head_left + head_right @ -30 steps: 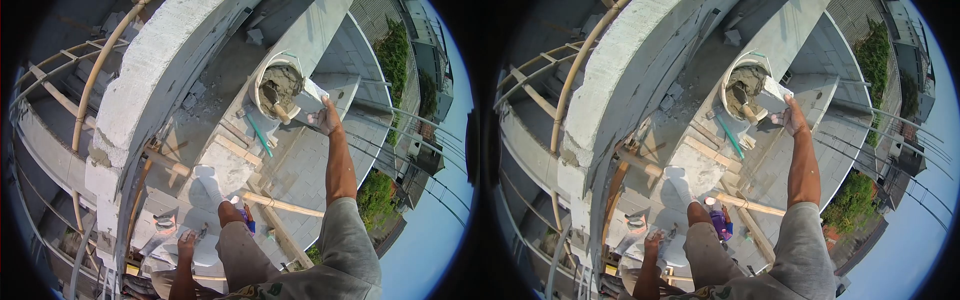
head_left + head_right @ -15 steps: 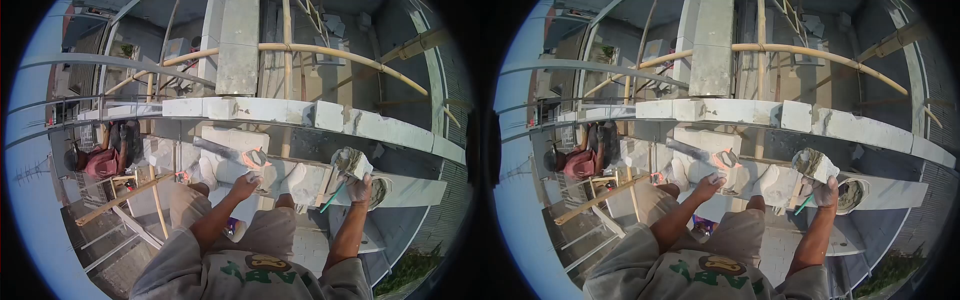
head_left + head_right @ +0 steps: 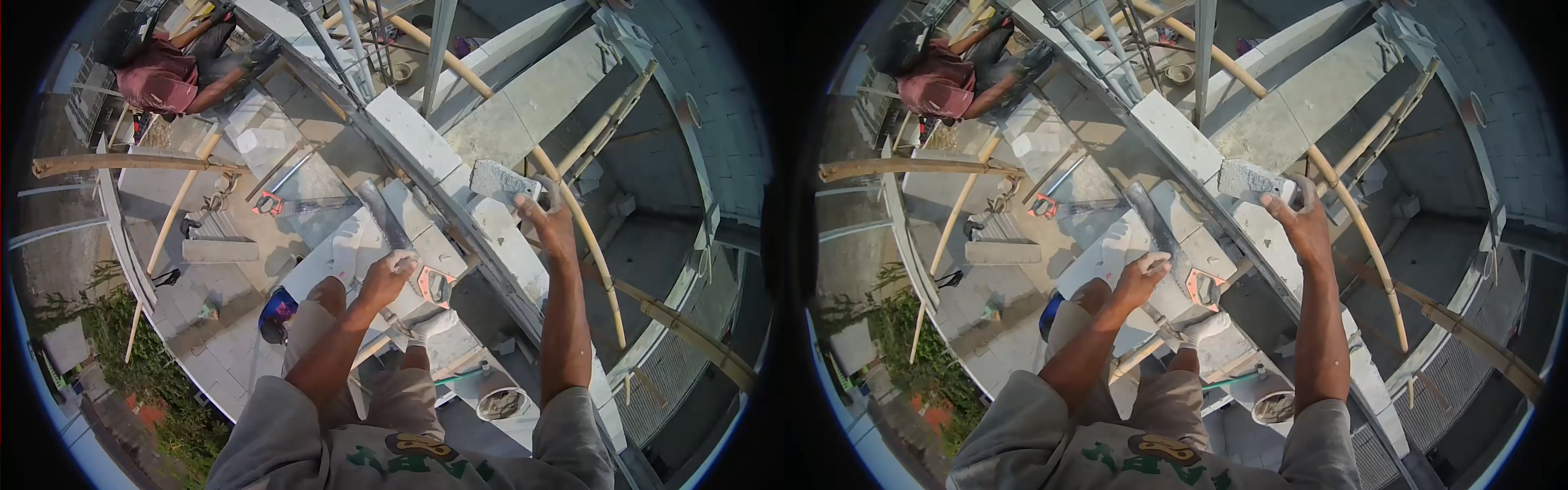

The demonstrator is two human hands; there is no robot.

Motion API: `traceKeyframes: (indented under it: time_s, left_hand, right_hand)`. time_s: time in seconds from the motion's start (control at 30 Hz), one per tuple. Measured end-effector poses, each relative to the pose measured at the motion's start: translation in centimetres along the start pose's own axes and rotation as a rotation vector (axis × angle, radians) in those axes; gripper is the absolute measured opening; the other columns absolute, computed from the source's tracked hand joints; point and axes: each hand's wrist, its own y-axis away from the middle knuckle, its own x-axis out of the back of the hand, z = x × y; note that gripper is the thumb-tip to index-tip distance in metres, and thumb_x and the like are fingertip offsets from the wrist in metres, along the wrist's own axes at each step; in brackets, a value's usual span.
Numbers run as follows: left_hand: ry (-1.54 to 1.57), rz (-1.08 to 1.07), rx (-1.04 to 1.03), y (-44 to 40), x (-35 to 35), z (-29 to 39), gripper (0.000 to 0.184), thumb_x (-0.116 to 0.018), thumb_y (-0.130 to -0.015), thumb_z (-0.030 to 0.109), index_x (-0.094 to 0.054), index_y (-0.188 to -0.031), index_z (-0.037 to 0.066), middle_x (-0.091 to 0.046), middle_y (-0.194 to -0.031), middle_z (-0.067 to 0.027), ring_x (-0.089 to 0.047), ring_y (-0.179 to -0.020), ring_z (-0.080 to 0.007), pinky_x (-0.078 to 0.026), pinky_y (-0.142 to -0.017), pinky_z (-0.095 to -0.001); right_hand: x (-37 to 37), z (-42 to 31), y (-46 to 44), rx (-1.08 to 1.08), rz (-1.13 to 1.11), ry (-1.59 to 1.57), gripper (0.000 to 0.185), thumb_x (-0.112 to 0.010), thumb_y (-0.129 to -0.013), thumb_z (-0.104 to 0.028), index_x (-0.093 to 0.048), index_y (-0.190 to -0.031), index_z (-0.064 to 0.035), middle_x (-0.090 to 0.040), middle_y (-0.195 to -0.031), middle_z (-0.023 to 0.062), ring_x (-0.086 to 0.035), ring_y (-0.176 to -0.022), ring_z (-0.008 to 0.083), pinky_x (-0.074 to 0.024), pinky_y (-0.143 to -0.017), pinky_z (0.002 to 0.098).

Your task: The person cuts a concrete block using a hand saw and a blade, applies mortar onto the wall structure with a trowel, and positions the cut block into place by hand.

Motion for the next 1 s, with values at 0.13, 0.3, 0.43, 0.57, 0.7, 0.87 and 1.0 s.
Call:
traceKeyframes:
  time_s: [0.13, 0.3, 0.43, 0.57, 0.7, 0.87, 1.0]
  left_hand:
    - [0.047, 0.051, 0.160, -1.4, 2.9, -4.4, 0.038, -0.064, -0.090, 0.034, -0.064, -0.111, 0.003, -0.070, -0.099, -0.0183, -0.068, -0.094, -0.0334, -0.052, -0.081, -0.0395]
    - [0.271, 0.074, 0.290, -3.5, 5.1, -2.6, 0.040, -0.065, -0.090, 0.034, -0.064, -0.115, 0.003, -0.070, -0.097, -0.0143, -0.067, -0.089, -0.0240, -0.051, -0.080, -0.0346]
    - [0.449, 0.085, 0.301, -4.3, 7.5, 1.6, 0.042, -0.064, -0.091, 0.036, -0.063, -0.116, 0.002, -0.070, -0.095, -0.0124, -0.066, -0.086, -0.0205, -0.051, -0.079, -0.0323]
    - [0.470, 0.102, 0.322, -5.5, 7.8, 1.4, 0.044, -0.063, -0.092, 0.038, -0.063, -0.115, 0.000, -0.070, -0.093, -0.0136, -0.066, -0.086, -0.0210, -0.051, -0.079, -0.0322]
    - [0.605, 0.107, 0.294, -6.5, 8.9, 2.8, 0.044, -0.062, -0.092, 0.037, -0.062, -0.116, 0.000, -0.070, -0.094, -0.0146, -0.067, -0.088, -0.0214, -0.051, -0.079, -0.0330]
    - [0.589, 0.129, 0.243, -6.8, 9.3, 3.2, 0.042, -0.061, -0.093, 0.035, -0.060, -0.118, 0.001, -0.070, -0.099, -0.0157, -0.068, -0.091, -0.0234, -0.051, -0.082, -0.0339]
    - [0.607, 0.119, 0.264, -7.2, 8.6, 3.0, 0.041, -0.061, -0.094, 0.033, -0.059, -0.119, 0.002, -0.069, -0.103, -0.0171, -0.067, -0.095, -0.0248, -0.051, -0.084, -0.0336]
  right_hand:
    - [-9.3, -2.4, -11.4, 0.290, 0.114, 0.490, 0.093, -0.083, -0.065, -0.058, -0.052, -0.125, 0.0057, -0.062, -0.109, 0.0260, -0.062, -0.101, 0.0366, -0.0492, -0.087, 0.0419]
    - [-19.5, -2.4, -23.1, 0.397, -0.011, 0.729, 0.091, -0.083, -0.063, -0.059, -0.054, -0.115, 0.0098, -0.061, -0.111, 0.0296, -0.063, -0.102, 0.0396, -0.0516, -0.087, 0.0438]
    - [-24.3, -2.0, -28.4, 0.510, -0.043, 0.813, 0.085, -0.082, -0.066, -0.059, -0.056, -0.111, 0.0082, -0.069, -0.091, 0.0243, -0.069, -0.086, 0.0368, -0.0549, -0.075, 0.0415]
    - [-26.6, -2.7, -29.7, 0.735, -0.040, 0.827, 0.082, -0.081, -0.067, -0.060, -0.059, -0.108, 0.0071, -0.070, -0.085, 0.0210, -0.070, -0.082, 0.0360, -0.0551, -0.074, 0.0419]
    - [-27.5, -2.4, -30.9, 0.782, -0.135, 0.803, 0.085, -0.079, -0.066, -0.065, -0.060, -0.111, 0.0046, -0.070, -0.089, 0.0211, -0.069, -0.085, 0.0350, -0.0552, -0.075, 0.0424]
    - [-28.5, -1.7, -32.1, 0.756, -0.103, 0.994, 0.084, -0.078, -0.065, -0.067, -0.062, -0.109, 0.0018, -0.068, -0.089, 0.0190, -0.068, -0.083, 0.0342, -0.0552, -0.076, 0.0419]
    - [-29.0, -2.4, -32.1, 0.739, -0.176, 0.954, 0.102, -0.077, -0.059, -0.071, -0.055, -0.114, 0.0116, -0.062, -0.106, 0.0317, -0.062, -0.099, 0.0424, -0.0527, -0.084, 0.0450]
